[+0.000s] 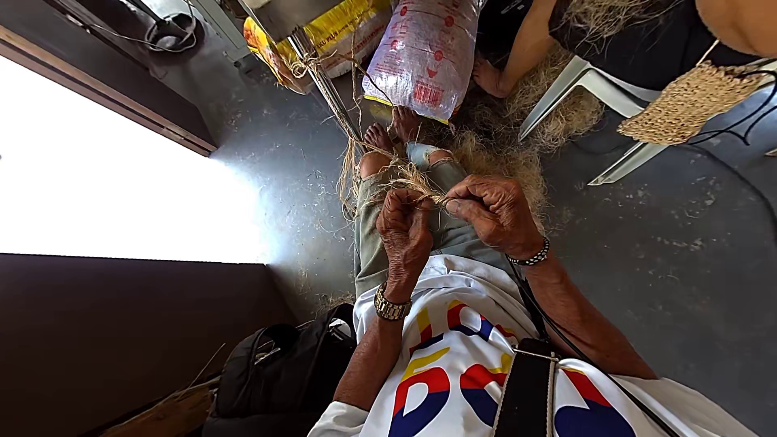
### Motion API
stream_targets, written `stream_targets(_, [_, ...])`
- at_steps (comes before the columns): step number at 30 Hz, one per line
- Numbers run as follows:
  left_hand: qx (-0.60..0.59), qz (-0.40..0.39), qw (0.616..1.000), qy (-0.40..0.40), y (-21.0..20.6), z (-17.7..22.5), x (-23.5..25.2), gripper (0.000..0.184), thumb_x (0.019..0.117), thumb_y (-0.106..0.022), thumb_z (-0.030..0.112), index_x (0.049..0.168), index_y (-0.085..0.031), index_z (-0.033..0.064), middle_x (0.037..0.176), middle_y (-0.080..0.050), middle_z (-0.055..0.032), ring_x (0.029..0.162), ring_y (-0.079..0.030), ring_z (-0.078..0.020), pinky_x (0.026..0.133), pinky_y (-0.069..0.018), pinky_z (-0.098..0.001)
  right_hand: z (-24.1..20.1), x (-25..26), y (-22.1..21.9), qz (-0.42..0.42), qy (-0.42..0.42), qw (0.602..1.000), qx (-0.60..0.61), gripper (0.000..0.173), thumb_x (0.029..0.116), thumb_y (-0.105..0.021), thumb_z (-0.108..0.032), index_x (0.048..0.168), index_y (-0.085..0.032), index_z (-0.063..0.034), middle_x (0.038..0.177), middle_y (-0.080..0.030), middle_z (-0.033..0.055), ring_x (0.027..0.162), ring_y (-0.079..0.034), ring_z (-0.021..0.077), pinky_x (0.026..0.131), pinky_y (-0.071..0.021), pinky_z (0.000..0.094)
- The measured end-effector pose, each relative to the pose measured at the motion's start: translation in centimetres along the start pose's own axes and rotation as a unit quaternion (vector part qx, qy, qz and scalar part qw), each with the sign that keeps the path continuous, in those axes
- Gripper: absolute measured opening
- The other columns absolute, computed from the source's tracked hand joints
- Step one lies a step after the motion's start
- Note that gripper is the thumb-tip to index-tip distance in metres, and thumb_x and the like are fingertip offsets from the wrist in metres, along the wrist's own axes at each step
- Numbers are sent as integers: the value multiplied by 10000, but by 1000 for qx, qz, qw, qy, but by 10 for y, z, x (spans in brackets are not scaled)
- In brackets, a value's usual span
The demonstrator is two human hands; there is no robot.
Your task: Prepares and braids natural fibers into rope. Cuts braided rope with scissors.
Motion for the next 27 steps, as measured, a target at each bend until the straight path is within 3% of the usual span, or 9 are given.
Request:
stream_targets(3, [22, -10, 1000, -9, 3, 3, 2, 112, 940, -653, 18, 1033, -625, 75, 908, -660, 21, 809, -652, -70, 747, -578, -253, 0, 0, 0, -7, 30, 999, -38, 120, 907, -620, 1, 926, -735, 27, 807, -693, 48, 657, -589, 11, 604, -508, 153])
stream_targets(7, [89, -39, 993, -64, 5, 4, 3, 105, 939, -674, 29, 1042, -689, 16, 979, -699, -35, 898, -688, -107, 826, -598, -293, 4, -1, 2, -2, 55, 987, -149, 160, 909, -605, -54, 952, -751, -5, 792, -699, 58, 639, -600, 69, 584, -515, 226])
stream_targets(13, [181, -32, 971, -155, -4, 11, -2, 59, 911, -712, 58, 949, -739, 23, 1022, -683, -79, 1017, -651, -147, 904, -551, -292, 7, -4, 2, -11, 61, 975, -212, 194, 905, -592, -74, 970, -767, -26, 794, -700, 75, 673, -652, 149, 596, -539, 307])
stream_targets(15, [123, -22, 985, -116, -4, 10, -3, 52, 932, -685, 43, 962, -721, 20, 1018, -672, -54, 989, -649, -123, 882, -556, -280, 6, -4, 1, -25, 61, 974, -217, 220, 896, -588, -67, 1000, -776, -25, 812, -712, 83, 686, -669, 170, 601, -548, 334])
stream_targets(17, [-19, -3, 1000, 14, 0, 0, -2, 59, 986, -633, 63, 1002, -689, 65, 949, -689, -2, 865, -666, -92, 803, -581, -284, 7, -4, 0, -34, 55, 979, -195, 201, 903, -603, -68, 1001, -774, -31, 830, -724, 71, 699, -675, 144, 617, -558, 316])
stream_targets(20, [-231, 38, 954, 188, 3, -11, 0, 156, 1021, -537, 85, 959, -673, 129, 845, -684, -3, 781, -666, -107, 793, -580, -299, 9, -2, -3, -57, 34, 989, -128, 160, 927, -613, -64, 990, -754, -24, 813, -707, 32, 648, -608, 51, 596, -523, 220])
stream_targets(23, [-300, 48, 924, 231, 6, -12, 2, 226, 1044, -475, 118, 917, -661, 131, 818, -675, -21, 774, -674, -132, 787, -584, -311, 13, -2, -1, -65, 20, 992, -105, 129, 940, -624, -85, 930, -744, -36, 767, -683, 9, 610, -572, 29, 557, -489, 206])
stream_targets(27, [-284, 25, 934, 216, 12, -16, 5, 189, 1043, -497, 109, 956, -663, 127, 847, -684, -24, 792, -675, -123, 788, -582, -300, 19, -1, 12, -75, -16, 995, -62, 98, 945, -655, -90, 932, -737, -38, 783, -679, -4, 618, -569, 3, 560, -488, 166])
Point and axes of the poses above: each hand's wrist, its own x-axis towards the middle knuckle, its own y-axis out of the back of the hand, z = x × y, the point moved 5 cm from there along x, towards the middle knuckle
